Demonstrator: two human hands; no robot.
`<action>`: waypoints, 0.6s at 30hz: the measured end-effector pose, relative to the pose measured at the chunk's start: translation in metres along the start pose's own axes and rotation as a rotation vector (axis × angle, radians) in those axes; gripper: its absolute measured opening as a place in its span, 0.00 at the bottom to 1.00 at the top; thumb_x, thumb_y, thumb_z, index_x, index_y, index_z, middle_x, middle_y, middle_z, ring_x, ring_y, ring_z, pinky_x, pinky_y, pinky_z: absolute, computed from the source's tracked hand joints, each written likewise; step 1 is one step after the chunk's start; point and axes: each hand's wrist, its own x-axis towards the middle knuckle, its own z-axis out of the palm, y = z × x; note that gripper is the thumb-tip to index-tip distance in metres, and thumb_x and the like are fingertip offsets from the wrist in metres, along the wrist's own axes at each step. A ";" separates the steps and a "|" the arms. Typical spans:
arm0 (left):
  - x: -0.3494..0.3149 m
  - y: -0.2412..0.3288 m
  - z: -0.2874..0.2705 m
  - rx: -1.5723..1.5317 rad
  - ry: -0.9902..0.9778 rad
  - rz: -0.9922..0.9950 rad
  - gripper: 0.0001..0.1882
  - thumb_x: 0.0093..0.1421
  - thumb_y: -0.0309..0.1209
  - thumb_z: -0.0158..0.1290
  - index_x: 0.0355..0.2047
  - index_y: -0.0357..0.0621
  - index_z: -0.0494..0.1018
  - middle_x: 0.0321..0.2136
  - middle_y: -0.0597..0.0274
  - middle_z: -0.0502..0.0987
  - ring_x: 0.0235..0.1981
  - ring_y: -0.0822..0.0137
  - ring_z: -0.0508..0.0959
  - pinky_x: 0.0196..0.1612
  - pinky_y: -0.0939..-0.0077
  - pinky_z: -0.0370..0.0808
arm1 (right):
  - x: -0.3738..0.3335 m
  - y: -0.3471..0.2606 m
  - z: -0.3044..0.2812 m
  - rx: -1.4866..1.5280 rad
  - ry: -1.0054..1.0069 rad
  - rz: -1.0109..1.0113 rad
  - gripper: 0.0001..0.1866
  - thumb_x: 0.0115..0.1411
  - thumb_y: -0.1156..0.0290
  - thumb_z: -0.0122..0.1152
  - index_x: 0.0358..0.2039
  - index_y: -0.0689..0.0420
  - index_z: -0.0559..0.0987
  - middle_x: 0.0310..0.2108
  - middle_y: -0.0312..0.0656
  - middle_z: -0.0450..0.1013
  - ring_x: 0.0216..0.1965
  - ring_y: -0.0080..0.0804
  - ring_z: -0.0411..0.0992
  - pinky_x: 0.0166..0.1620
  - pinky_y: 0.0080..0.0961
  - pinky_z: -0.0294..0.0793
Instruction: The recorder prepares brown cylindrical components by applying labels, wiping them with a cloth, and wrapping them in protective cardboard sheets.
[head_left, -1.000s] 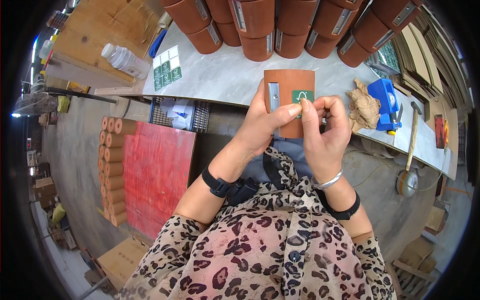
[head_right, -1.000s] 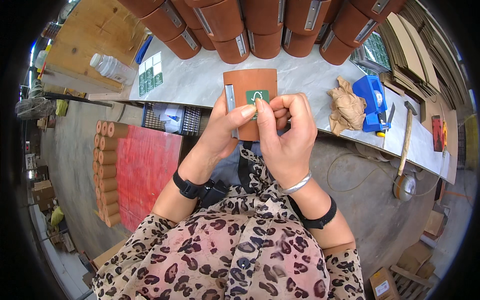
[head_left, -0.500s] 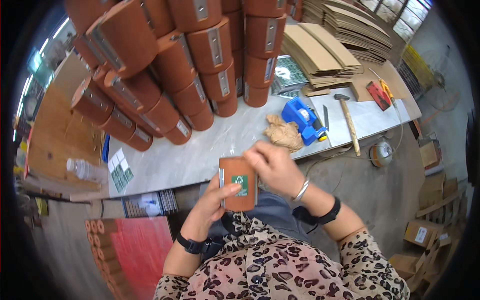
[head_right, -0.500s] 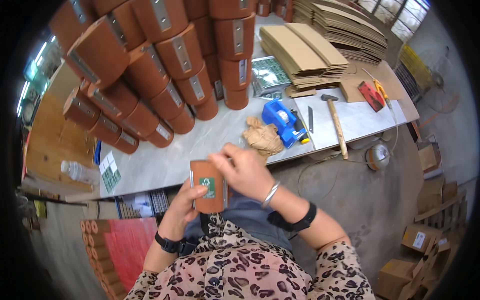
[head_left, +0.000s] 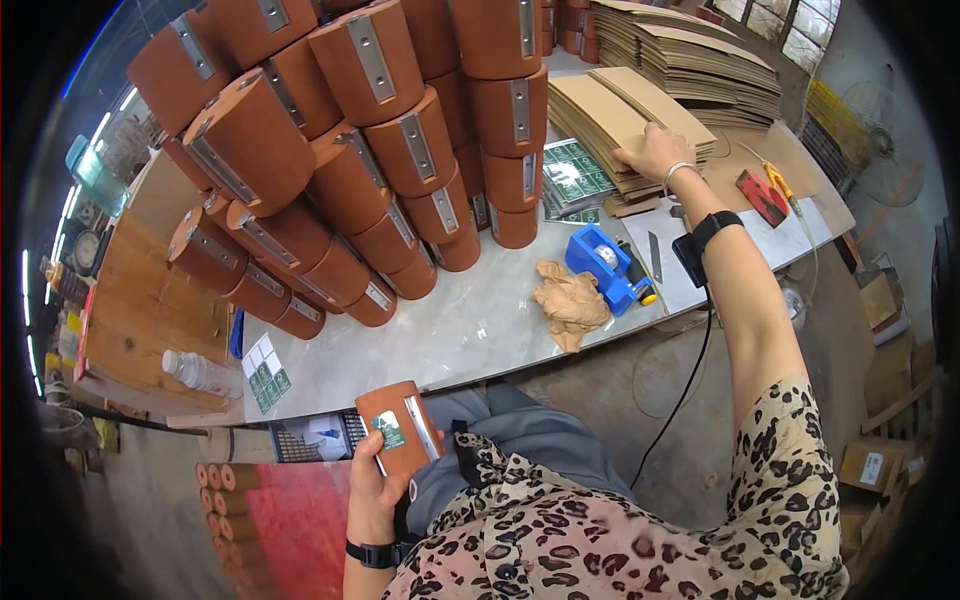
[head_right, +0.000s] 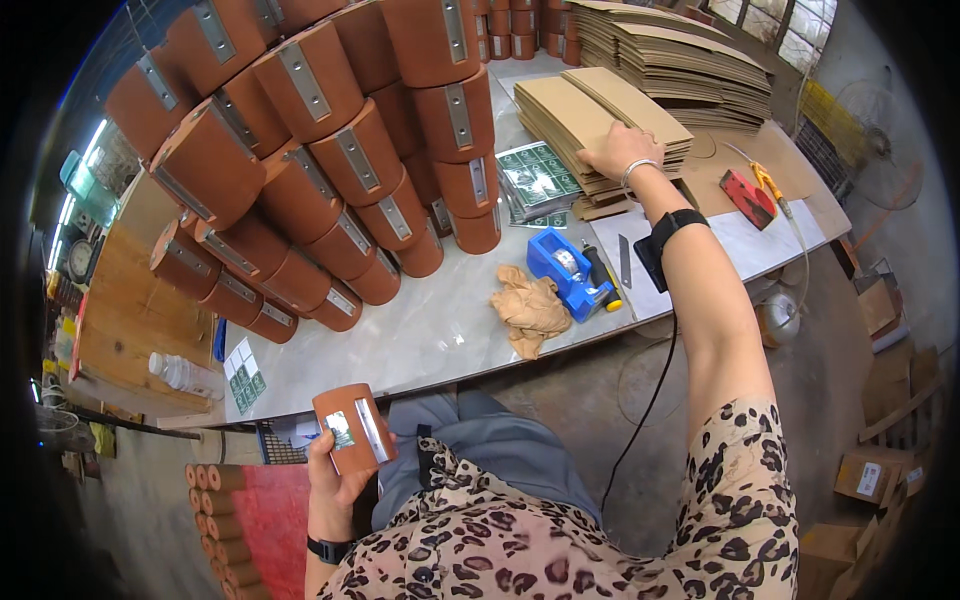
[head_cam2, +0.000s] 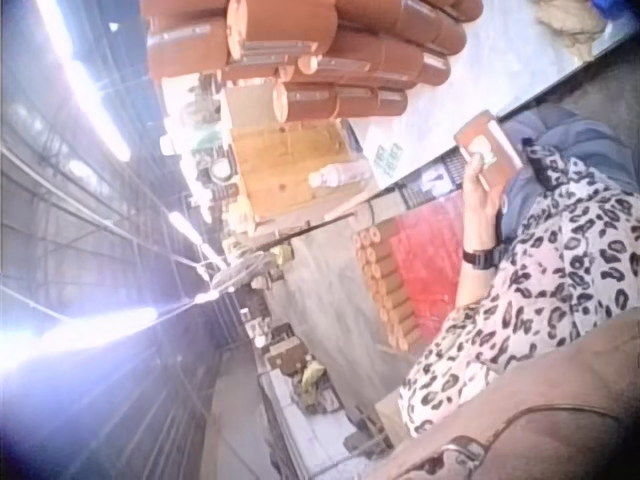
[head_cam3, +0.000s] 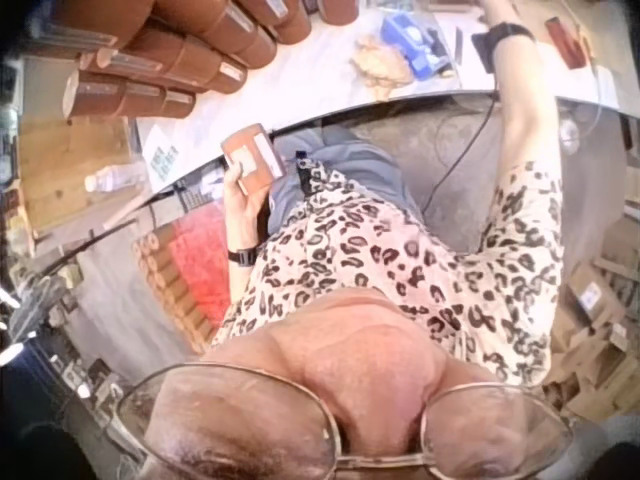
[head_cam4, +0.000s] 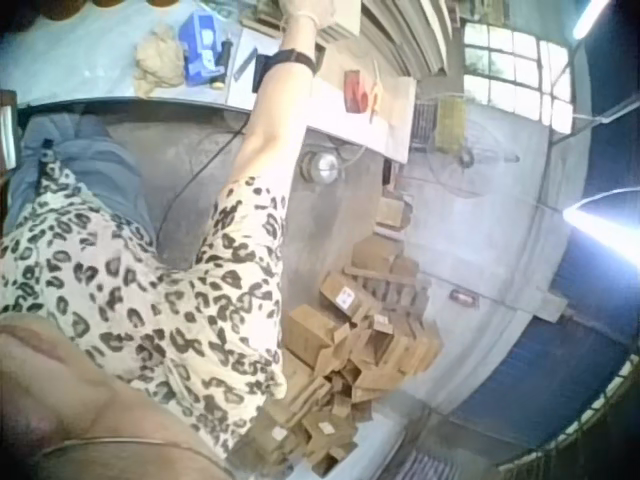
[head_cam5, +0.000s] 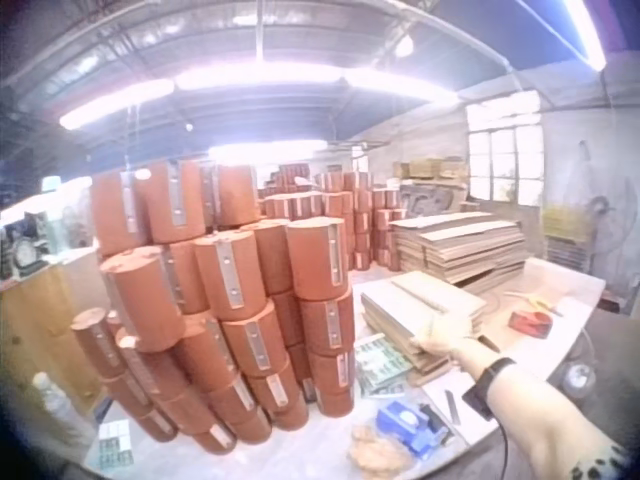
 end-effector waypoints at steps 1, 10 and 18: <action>-0.003 0.000 -0.001 -0.006 0.011 0.006 0.40 0.53 0.48 0.59 0.61 0.37 0.63 0.48 0.42 0.75 0.49 0.43 0.78 0.52 0.46 0.77 | 0.001 0.001 0.001 0.020 0.052 0.006 0.49 0.49 0.31 0.61 0.57 0.62 0.73 0.56 0.56 0.71 0.60 0.52 0.68 0.61 0.47 0.66; 0.001 -0.001 0.009 0.039 0.046 0.042 0.39 0.54 0.46 0.58 0.62 0.37 0.63 0.50 0.42 0.74 0.50 0.42 0.78 0.52 0.46 0.77 | 0.005 0.002 0.009 0.111 0.115 0.066 0.50 0.46 0.31 0.64 0.56 0.63 0.73 0.53 0.57 0.74 0.58 0.53 0.70 0.59 0.46 0.68; 0.000 -0.005 0.010 -0.044 -0.029 0.046 0.39 0.55 0.41 0.57 0.63 0.32 0.60 0.52 0.44 0.74 0.51 0.42 0.77 0.54 0.47 0.76 | 0.007 0.026 0.005 0.424 0.364 0.046 0.43 0.45 0.36 0.67 0.47 0.64 0.76 0.45 0.59 0.77 0.47 0.52 0.77 0.50 0.41 0.74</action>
